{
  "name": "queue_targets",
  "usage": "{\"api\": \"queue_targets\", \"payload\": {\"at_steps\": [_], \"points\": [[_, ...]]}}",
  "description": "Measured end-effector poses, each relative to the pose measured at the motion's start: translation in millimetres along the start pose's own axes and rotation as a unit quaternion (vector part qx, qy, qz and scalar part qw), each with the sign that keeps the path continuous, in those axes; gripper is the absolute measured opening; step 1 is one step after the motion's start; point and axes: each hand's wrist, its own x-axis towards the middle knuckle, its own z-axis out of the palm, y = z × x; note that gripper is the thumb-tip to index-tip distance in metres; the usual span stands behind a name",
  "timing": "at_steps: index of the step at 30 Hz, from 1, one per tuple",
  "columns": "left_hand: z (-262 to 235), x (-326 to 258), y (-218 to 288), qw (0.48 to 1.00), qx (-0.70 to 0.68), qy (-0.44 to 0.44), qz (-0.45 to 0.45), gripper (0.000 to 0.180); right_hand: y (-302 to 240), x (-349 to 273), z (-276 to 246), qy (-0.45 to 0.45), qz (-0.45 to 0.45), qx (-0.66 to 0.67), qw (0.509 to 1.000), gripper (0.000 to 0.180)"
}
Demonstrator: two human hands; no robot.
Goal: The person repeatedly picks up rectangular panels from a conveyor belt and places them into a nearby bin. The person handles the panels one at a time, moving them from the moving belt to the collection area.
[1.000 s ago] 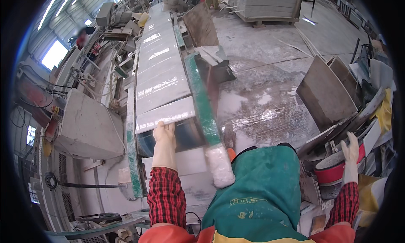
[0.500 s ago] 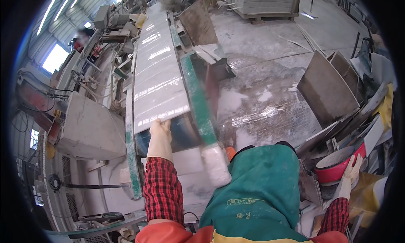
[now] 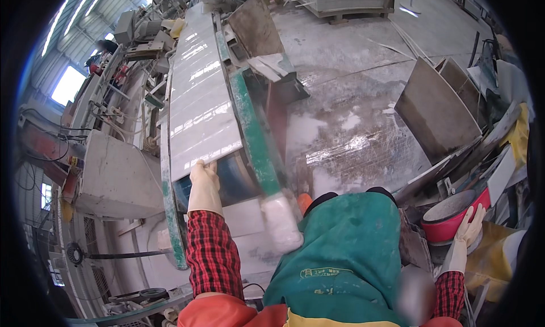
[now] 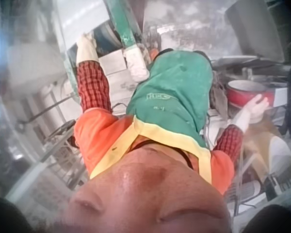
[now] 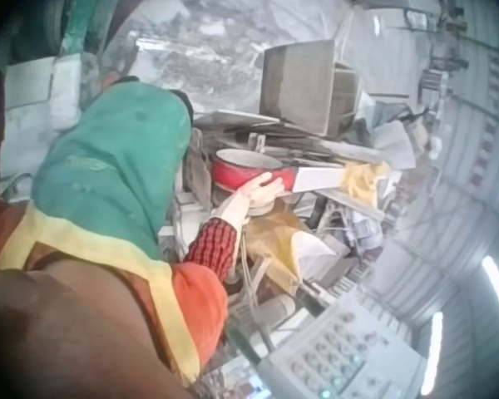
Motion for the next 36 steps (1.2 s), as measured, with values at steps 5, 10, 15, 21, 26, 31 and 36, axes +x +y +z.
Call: {"api": "queue_targets", "payload": {"at_steps": [5,10,15,21,26,31,36], "points": [[-13.6,19.7,5.2,1.000,-0.018,0.001,0.015,0.027,-15.9,-1.5,-5.3,-0.009,-0.011,-0.008,1.000,0.055],[8.7,-19.5,4.8,1.000,0.027,0.009,0.000,0.036,-6.6,-7.9,-7.0,-0.001,-0.010,-0.029,1.000,0.056],[1.9,-11.1,14.9,1.000,0.017,-0.007,-0.023,0.040,-22.8,-11.6,-11.9,0.009,-0.017,-0.030,0.999,0.055],[-14.8,-11.9,25.8,0.994,0.027,-0.108,-0.015,0.032,-80.1,-9.0,-75.4,-0.065,0.005,-0.196,0.978,0.049],[-25.3,5.3,48.5,0.960,0.271,-0.060,-0.041,0.022,-27.7,24.8,-49.8,0.018,-0.125,-0.086,0.988,0.047],[-74.7,68.4,36.8,0.899,0.389,-0.191,0.070,0.023,-25.0,86.8,-2.3,-0.027,-0.147,-0.069,0.986,0.050],[-57.5,46.0,24.1,0.955,0.213,-0.206,-0.036,0.037,-1.6,109.6,22.7,-0.088,0.012,-0.142,0.986,0.058]]}}
